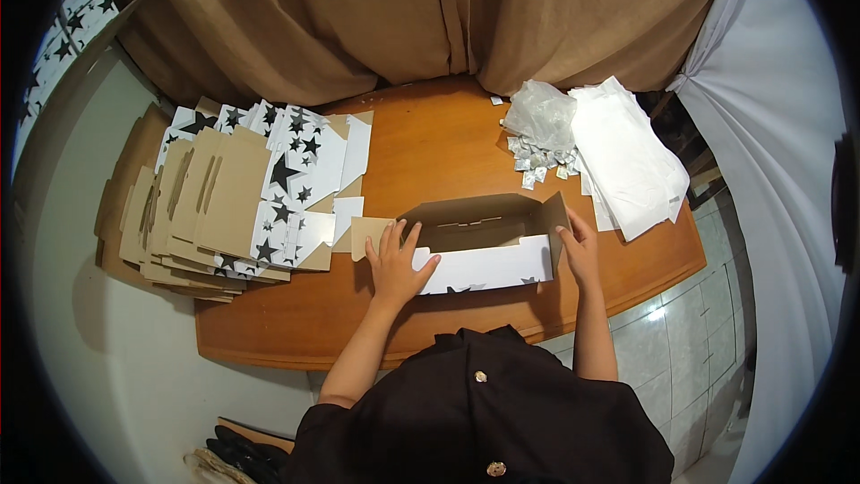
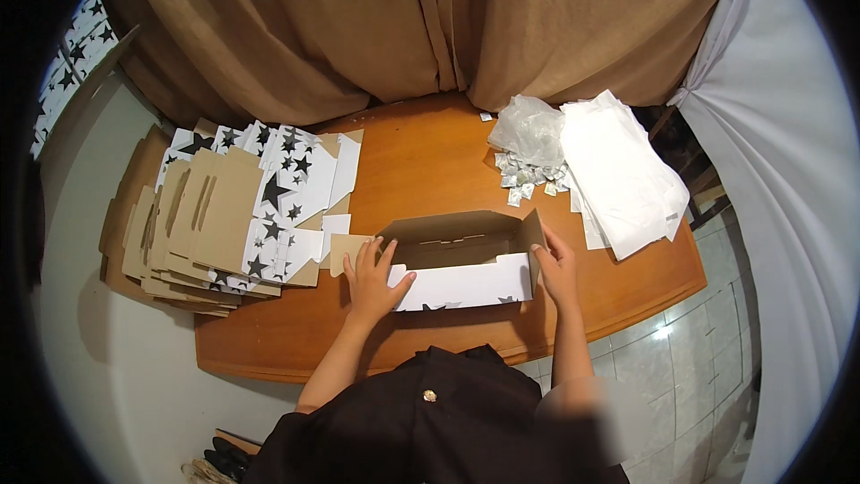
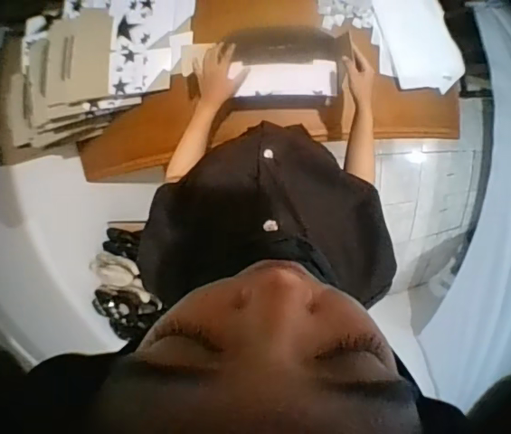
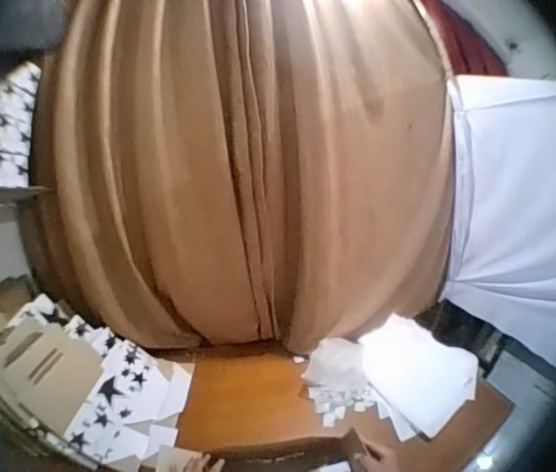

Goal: The person is folding and assembling shoeboxes, then placing packing paper inside them before stacking them on a shelf.

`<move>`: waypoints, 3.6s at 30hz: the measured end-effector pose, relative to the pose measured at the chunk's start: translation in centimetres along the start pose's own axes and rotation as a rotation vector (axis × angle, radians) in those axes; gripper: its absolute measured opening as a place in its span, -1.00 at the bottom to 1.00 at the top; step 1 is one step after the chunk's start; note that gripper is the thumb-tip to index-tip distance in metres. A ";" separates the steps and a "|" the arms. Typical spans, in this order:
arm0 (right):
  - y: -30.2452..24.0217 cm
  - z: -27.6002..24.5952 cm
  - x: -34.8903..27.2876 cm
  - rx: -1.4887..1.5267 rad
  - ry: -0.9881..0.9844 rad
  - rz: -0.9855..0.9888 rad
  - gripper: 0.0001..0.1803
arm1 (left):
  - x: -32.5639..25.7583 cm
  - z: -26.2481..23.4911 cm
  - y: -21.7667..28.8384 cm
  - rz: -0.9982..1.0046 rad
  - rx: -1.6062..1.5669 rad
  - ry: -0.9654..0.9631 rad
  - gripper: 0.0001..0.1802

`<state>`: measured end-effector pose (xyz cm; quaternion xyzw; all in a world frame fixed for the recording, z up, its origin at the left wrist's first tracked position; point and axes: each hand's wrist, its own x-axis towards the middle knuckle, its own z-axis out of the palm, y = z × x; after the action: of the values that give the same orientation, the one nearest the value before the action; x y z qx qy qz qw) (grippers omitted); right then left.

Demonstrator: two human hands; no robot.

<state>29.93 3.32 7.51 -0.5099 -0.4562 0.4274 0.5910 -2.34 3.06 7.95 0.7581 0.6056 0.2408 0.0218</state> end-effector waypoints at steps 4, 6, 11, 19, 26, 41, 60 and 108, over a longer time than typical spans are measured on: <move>0.0 2.1 -0.5 -0.110 -0.025 -0.098 -0.55 | 1.0 0.1 0.8 0.024 0.094 -0.151 -0.27; 1.2 2.9 -0.6 -0.121 0.014 -0.199 -0.55 | 1.6 0.2 1.1 0.035 0.102 -0.205 -0.25; 2.7 3.3 -0.7 -0.475 -0.088 -0.316 -0.60 | 1.8 1.2 1.8 -0.054 0.095 -0.265 -0.20; 1.9 5.7 -1.8 -0.976 0.114 -0.270 -0.44 | -0.7 -0.3 1.7 0.093 0.057 0.266 -0.24; 1.0 6.5 -0.9 -1.116 0.071 -0.062 -0.30 | -2.4 0.2 -1.7 -0.150 -0.587 0.475 -0.35; 1.6 6.0 -1.7 -0.886 0.168 -0.273 -0.50 | -3.4 0.9 0.6 0.010 -0.102 -0.186 -0.35; 2.1 4.4 3.6 -0.540 0.038 -0.070 -0.59 | 4.7 2.2 -2.7 -0.372 -0.872 -0.061 -0.41; 4.0 2.7 -4.1 0.243 0.128 0.016 -0.82 | -3.5 1.0 -4.2 -0.165 -0.899 -0.119 -0.33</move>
<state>26.28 0.38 3.28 -0.4645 -0.3584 0.4508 0.6728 -6.30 1.21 4.51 0.6352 0.4971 0.4331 0.4023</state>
